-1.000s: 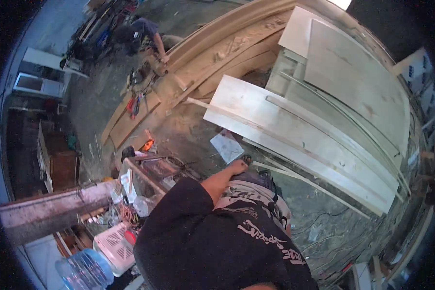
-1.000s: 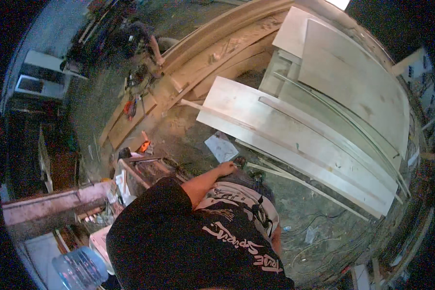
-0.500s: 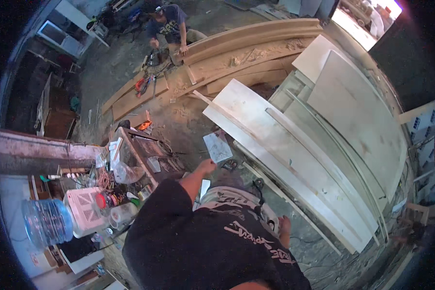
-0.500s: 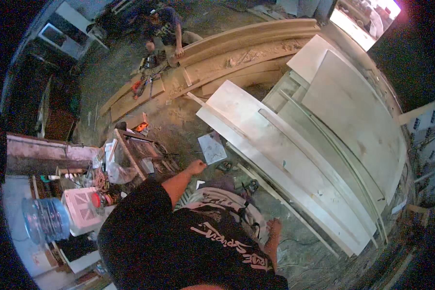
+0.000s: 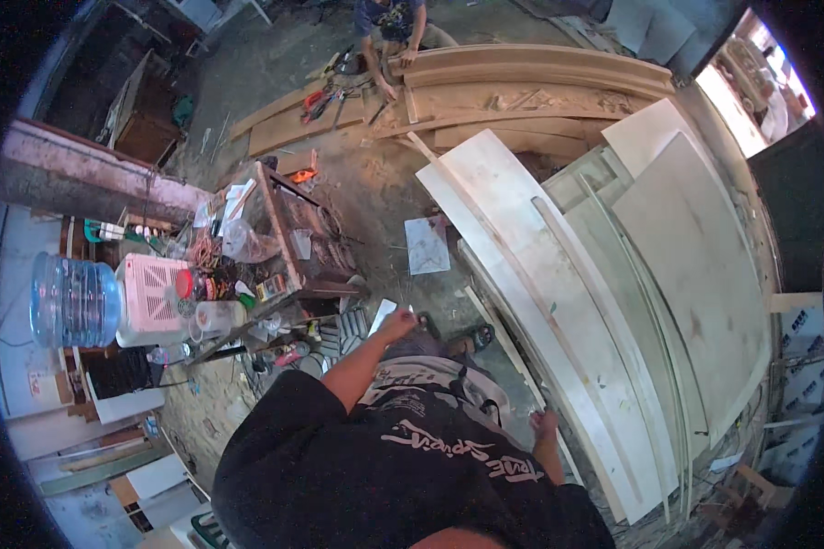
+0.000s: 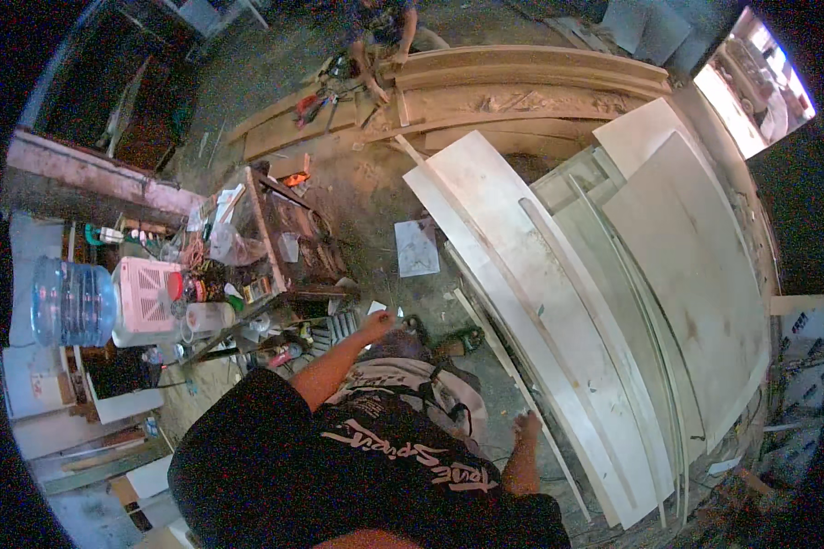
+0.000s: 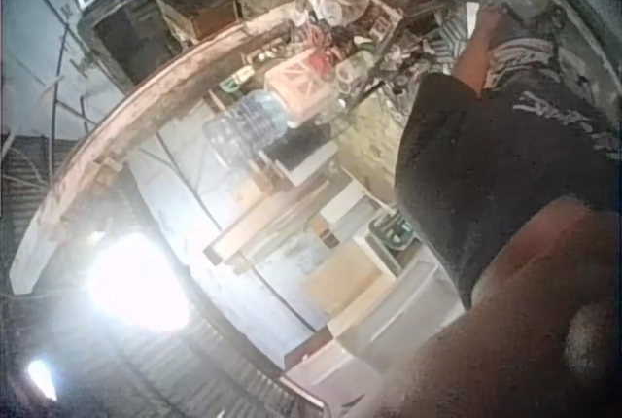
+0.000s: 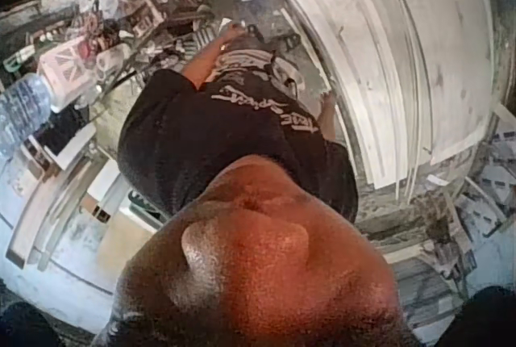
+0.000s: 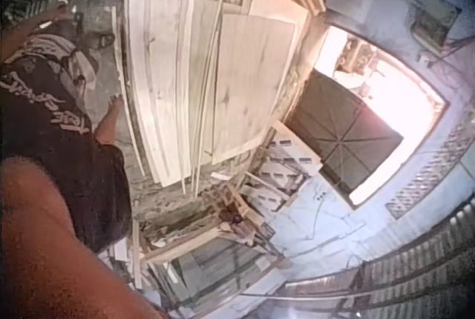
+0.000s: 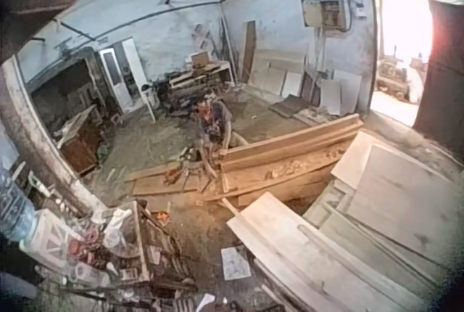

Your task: The person uses a chisel and a hammer to fit a thin wooden strip onto the edge of a large wooden panel. They then take a narrow wooden board and align it on the panel while another person assists.

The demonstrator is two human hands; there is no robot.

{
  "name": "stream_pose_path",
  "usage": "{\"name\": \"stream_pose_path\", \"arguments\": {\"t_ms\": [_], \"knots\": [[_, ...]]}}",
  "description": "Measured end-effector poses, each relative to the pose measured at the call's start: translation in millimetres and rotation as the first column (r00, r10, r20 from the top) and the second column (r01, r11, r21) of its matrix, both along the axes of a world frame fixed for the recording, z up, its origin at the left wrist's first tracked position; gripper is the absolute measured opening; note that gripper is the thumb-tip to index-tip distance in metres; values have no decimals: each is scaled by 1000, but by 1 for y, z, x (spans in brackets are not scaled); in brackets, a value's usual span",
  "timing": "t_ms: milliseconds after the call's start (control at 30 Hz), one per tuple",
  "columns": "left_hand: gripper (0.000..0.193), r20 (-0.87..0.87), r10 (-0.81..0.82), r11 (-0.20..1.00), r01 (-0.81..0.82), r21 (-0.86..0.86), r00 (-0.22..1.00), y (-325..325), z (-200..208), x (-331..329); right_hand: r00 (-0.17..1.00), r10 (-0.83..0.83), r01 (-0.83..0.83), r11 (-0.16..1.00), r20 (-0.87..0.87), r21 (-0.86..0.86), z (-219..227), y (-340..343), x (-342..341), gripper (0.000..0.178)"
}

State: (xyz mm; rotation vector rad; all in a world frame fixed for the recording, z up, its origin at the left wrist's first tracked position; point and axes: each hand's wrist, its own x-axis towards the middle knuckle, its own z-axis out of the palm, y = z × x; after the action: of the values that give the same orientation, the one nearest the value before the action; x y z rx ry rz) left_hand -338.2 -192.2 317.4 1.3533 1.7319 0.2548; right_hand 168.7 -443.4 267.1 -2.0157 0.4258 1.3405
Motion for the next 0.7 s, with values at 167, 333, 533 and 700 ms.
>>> {"name": "stream_pose_path", "arguments": {"t_ms": [167, 333, 533, 700], "knots": [[30, -30, 134, 979, -137, -151, 991, -51, -10, -55, 979, 184, -181, 982, 86, -48, 23, 80, 4, 27], [29, -75, 179, 981, -184, -62, 981, -139, -26, -102, 909, 414, -416, 906, 33, 82, 6, 153, -48, 28], [23, 14, 237, 970, -237, 52, 971, -210, -61, -101, 701, 686, -713, 675, 196, 190, 2, 185, -119, 40], [26, 232, 320, 947, -317, -51, 919, -221, -82, -78, 459, 830, -888, 441, 317, 130, 38, 169, -131, 30]]}}
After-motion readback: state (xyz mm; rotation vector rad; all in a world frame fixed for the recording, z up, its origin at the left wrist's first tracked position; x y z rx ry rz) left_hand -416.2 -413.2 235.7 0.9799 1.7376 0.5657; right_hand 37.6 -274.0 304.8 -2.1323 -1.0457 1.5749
